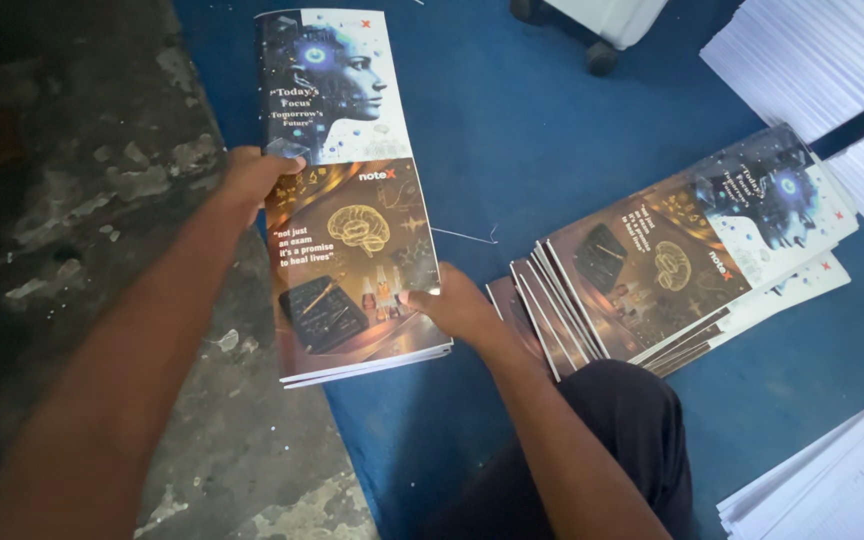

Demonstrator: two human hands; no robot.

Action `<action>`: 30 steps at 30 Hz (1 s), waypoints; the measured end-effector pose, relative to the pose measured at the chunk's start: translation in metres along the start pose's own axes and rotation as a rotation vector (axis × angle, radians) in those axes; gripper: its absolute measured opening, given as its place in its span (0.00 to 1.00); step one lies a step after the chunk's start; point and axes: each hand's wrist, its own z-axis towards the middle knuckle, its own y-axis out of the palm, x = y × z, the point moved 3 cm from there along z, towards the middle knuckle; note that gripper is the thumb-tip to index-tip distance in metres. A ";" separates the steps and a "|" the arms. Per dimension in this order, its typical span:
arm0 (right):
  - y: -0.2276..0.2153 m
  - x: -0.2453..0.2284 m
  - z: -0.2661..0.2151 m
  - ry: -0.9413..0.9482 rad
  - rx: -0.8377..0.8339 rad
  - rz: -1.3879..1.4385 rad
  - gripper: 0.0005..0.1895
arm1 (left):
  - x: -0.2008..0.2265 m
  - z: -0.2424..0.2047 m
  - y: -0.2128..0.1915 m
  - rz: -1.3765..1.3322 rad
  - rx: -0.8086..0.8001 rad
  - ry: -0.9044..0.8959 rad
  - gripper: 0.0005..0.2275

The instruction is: The person sits on the floor and assembles notebooks by inserting folded index pages into printed covers. They repeatedly pick up a cover, insert a folded sheet, and place the completed unit onto a growing stack.

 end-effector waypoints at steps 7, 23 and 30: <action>0.002 0.001 0.002 0.100 0.075 -0.011 0.36 | 0.008 0.000 0.000 0.198 0.086 -0.056 0.14; 0.005 -0.082 -0.030 0.212 0.282 -0.535 0.31 | -0.004 -0.013 -0.006 0.550 0.199 0.074 0.22; 0.011 -0.088 -0.038 0.235 0.296 -0.872 0.29 | -0.027 -0.035 0.015 0.455 0.449 0.080 0.44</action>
